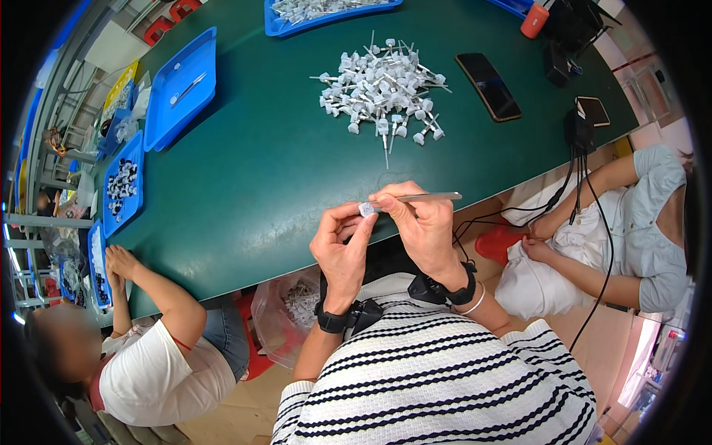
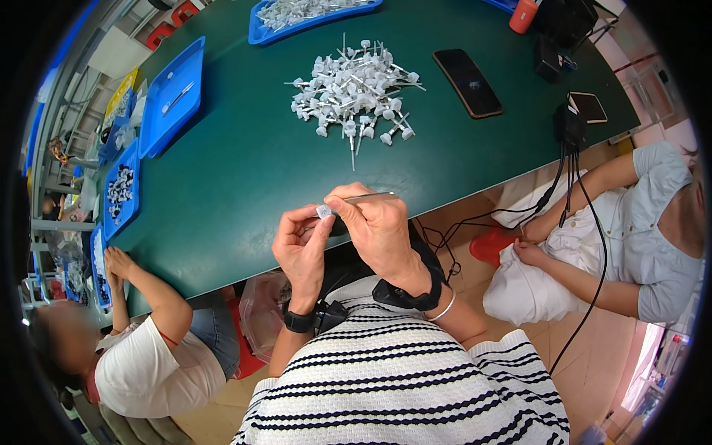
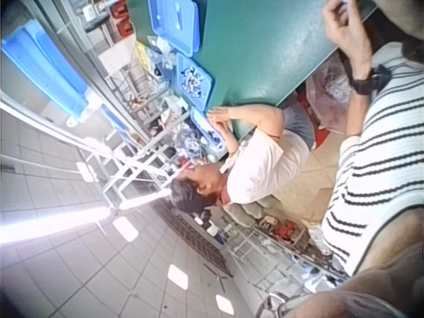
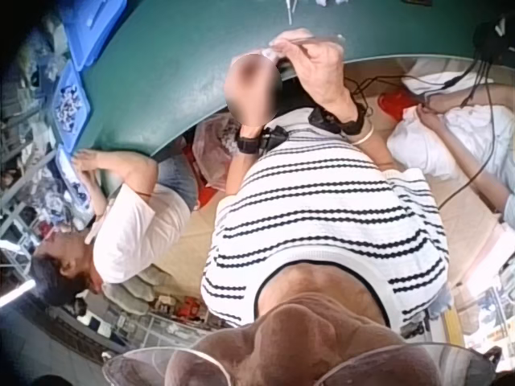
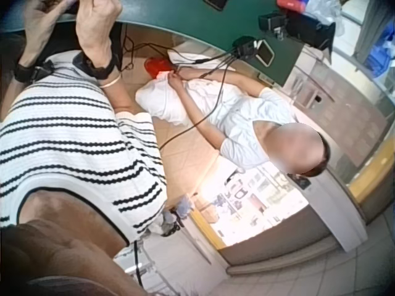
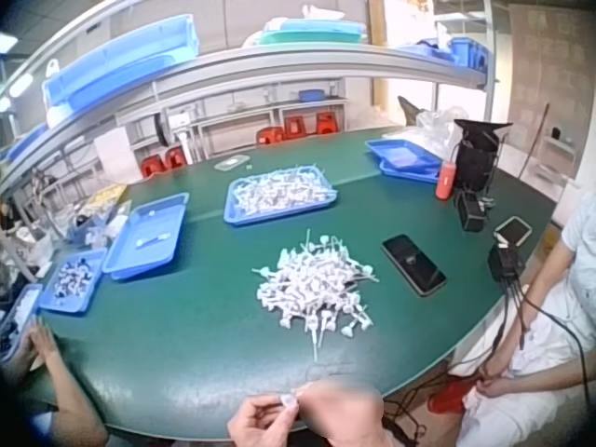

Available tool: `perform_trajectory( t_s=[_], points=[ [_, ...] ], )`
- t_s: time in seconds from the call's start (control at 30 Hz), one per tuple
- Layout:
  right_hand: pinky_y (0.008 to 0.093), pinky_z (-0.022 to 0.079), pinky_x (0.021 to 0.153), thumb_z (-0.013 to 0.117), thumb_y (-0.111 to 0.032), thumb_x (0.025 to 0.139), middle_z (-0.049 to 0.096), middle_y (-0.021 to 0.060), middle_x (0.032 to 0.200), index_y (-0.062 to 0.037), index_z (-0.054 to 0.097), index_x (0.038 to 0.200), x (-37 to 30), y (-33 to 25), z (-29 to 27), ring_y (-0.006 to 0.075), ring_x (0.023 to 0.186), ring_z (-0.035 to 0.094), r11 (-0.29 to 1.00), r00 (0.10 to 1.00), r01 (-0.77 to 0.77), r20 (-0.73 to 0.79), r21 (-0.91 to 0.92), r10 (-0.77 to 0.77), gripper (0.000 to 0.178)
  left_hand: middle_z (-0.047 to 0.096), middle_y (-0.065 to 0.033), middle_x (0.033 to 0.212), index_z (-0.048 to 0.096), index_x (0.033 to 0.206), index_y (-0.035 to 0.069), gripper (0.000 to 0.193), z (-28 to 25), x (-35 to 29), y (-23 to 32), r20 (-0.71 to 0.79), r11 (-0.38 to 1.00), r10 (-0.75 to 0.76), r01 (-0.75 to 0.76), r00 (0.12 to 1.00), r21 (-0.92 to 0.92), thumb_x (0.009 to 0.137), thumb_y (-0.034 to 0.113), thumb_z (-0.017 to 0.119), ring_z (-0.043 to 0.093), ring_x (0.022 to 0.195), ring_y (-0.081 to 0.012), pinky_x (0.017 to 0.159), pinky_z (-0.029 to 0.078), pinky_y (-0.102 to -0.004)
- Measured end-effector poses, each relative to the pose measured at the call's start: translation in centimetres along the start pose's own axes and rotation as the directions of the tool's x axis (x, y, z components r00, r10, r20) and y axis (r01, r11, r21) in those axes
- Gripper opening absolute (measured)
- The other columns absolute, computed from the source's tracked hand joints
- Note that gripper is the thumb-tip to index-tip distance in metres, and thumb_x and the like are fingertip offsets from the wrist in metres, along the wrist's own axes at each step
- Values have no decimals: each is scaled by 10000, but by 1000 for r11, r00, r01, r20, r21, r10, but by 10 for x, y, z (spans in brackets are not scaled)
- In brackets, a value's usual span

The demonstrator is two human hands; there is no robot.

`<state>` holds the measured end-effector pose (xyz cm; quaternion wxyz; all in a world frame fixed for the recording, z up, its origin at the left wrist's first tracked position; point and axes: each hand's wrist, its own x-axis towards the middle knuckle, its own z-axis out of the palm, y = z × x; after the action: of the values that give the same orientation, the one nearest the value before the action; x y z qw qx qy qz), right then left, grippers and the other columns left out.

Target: The person uses tweezers to pick up small white plastic components from a pile on a green table and inserts a thin metal pin into each one. The person handles the items one at a time, repeating the insertion action continuously.

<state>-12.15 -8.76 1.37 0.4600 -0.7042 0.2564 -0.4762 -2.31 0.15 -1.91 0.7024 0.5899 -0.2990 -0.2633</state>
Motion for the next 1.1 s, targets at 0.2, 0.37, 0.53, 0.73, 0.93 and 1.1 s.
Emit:
perform_trajectory(
  t_s=[0.2,0.37,0.53,0.73,0.93,1.1],
  points=[
    [297,462,522,674,-71,915,689,80,787,47,679,872,1,0,-2,177,574,585,1000,1000,22,12,-6,-22,126,684,-111,1023,605,1035,-38,210,1,1,2,31,996,-39,42,999,-82,866,-27,729,672,897,-121,794,556,-228],
    [301,464,522,675,-71,912,690,87,785,47,680,861,1,0,-3,187,574,591,1000,1000,18,1,12,-18,129,682,-114,1019,589,1052,-40,222,-1,1,1,61,987,-74,82,995,-136,874,-26,721,672,903,-122,806,551,-226],
    [308,473,530,682,-66,898,689,90,779,38,683,850,5,-6,-6,210,581,610,999,999,22,47,-49,-19,114,680,-120,1027,582,1062,-44,226,-1,2,1,80,981,-82,95,993,-171,878,-32,714,670,905,-122,812,550,-227],
    [317,472,528,683,-54,891,690,83,777,31,683,847,8,-8,-4,217,582,615,997,997,22,80,-76,-16,95,680,-121,1036,584,1066,-42,220,-1,3,0,83,974,-84,99,993,-202,882,-39,704,670,903,-124,819,552,-231],
    [264,438,524,682,-78,918,699,57,792,32,697,899,5,-2,-4,117,593,561,997,994,-69,87,-22,71,113,682,-124,1029,576,1078,-42,227,-5,5,1,88,962,-122,140,989,-233,885,-42,696,671,874,-127,783,557,-243],
    [232,437,551,677,-96,936,701,39,794,19,708,941,2,0,-4,62,637,554,996,993,-86,80,-24,88,119,683,-108,994,572,1083,-24,241,-2,5,6,74,951,-141,156,987,-266,884,-10,707,665,855,-120,761,552,-237]
  ],
)
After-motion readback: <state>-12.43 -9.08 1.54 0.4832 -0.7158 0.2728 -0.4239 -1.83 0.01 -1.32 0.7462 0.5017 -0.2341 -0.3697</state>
